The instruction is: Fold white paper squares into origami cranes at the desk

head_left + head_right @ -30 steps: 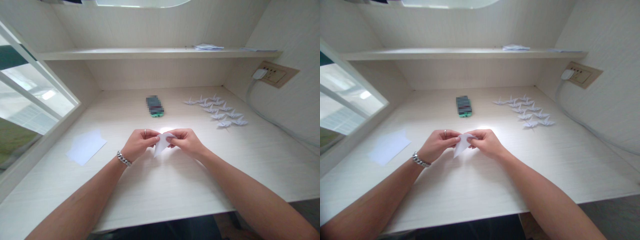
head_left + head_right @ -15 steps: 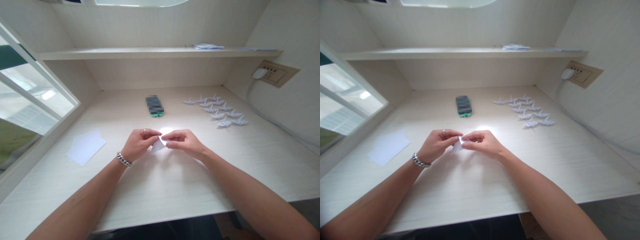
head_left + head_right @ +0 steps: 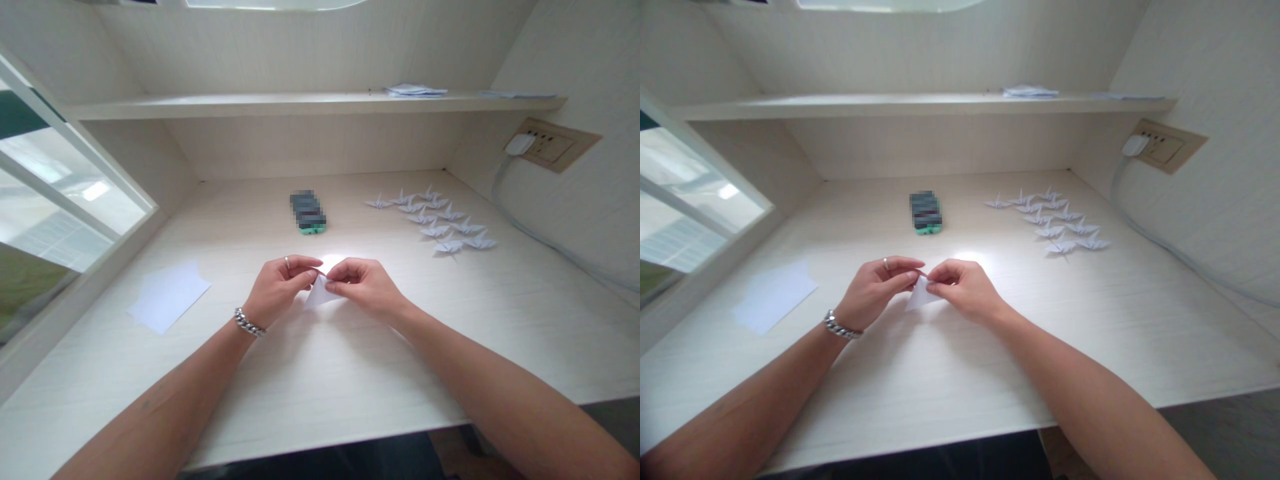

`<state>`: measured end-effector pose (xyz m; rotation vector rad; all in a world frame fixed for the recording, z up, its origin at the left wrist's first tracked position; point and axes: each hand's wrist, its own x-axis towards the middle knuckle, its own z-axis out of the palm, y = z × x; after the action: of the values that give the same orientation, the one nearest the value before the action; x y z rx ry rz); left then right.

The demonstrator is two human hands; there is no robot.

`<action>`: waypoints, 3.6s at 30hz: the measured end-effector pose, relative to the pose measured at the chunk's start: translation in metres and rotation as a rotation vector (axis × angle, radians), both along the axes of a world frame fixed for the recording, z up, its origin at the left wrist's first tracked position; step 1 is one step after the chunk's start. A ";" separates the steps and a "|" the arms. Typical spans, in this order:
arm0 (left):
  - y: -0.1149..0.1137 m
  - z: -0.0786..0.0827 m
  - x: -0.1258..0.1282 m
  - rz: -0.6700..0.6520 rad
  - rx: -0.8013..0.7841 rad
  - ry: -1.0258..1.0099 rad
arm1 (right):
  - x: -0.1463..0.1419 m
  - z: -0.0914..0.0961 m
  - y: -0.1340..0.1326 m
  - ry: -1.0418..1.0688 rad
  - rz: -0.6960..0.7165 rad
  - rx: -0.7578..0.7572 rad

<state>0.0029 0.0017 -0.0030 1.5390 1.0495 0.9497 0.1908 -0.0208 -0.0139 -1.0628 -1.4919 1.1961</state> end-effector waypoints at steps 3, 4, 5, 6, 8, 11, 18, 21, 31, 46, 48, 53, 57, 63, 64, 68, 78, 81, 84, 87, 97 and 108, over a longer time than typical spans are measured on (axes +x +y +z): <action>-0.001 0.000 0.001 0.001 0.028 0.040 | 0.000 -0.001 0.001 -0.017 0.003 0.027; -0.002 0.000 0.002 0.008 0.039 0.053 | -0.001 -0.002 0.001 -0.018 0.009 0.028; -0.002 0.000 0.002 0.017 0.049 0.060 | -0.001 -0.003 0.001 -0.013 0.017 0.021; -0.002 0.001 0.003 0.026 0.057 0.065 | -0.001 -0.003 0.001 -0.007 0.024 0.006; -0.003 0.001 0.004 0.047 0.071 0.077 | -0.001 -0.004 0.002 -0.003 0.037 -0.025; -0.003 0.001 0.005 0.077 0.094 0.111 | 0.000 -0.005 0.003 -0.039 0.042 -0.036; -0.004 0.003 0.006 0.086 0.108 0.152 | 0.001 -0.004 0.003 -0.019 0.048 -0.083; -0.004 0.002 0.005 0.080 0.089 0.144 | 0.001 -0.004 0.002 -0.007 0.043 -0.087; -0.003 0.000 0.004 0.081 0.025 0.054 | -0.001 0.000 0.001 -0.072 0.004 -0.031; -0.003 0.001 0.006 0.048 0.046 0.068 | 0.003 -0.004 0.001 0.004 0.021 -0.024; -0.002 0.001 0.005 0.058 0.077 0.097 | 0.004 -0.005 0.002 0.040 0.023 0.003; 0.002 -0.003 0.001 0.116 0.064 0.032 | 0.005 -0.008 0.003 0.090 0.007 0.004; 0.002 -0.005 0.001 0.085 0.047 0.041 | 0.005 -0.010 0.005 0.068 -0.024 0.022; -0.001 -0.001 0.003 0.040 -0.046 0.027 | 0.004 -0.009 0.005 0.061 -0.058 0.002; -0.001 0.000 0.003 0.037 -0.060 0.023 | 0.004 -0.009 0.004 0.056 -0.071 0.008; -0.001 0.003 0.004 0.043 -0.084 0.032 | 0.004 -0.007 0.003 0.062 -0.127 0.051; -0.002 0.008 0.002 0.053 -0.048 0.089 | 0.004 0.001 0.005 0.323 -0.062 -0.283; -0.003 0.010 0.002 0.054 -0.036 0.114 | 0.005 -0.001 0.004 0.227 -0.081 -0.145; -0.003 0.010 0.002 0.050 -0.025 0.132 | 0.006 -0.003 0.003 0.126 -0.125 0.022; -0.003 0.011 0.001 0.034 -0.022 0.138 | 0.006 -0.002 0.003 0.183 -0.121 -0.040; -0.002 0.009 -0.001 -0.014 -0.002 0.171 | 0.005 -0.002 0.003 0.209 -0.113 -0.061; -0.001 0.007 -0.002 -0.049 0.078 0.257 | 0.004 -0.004 0.002 0.164 -0.103 -0.049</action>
<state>0.0012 0.0007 0.0040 1.7780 1.1591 0.7809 0.1951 -0.0184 -0.0175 -1.0359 -1.2729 1.2217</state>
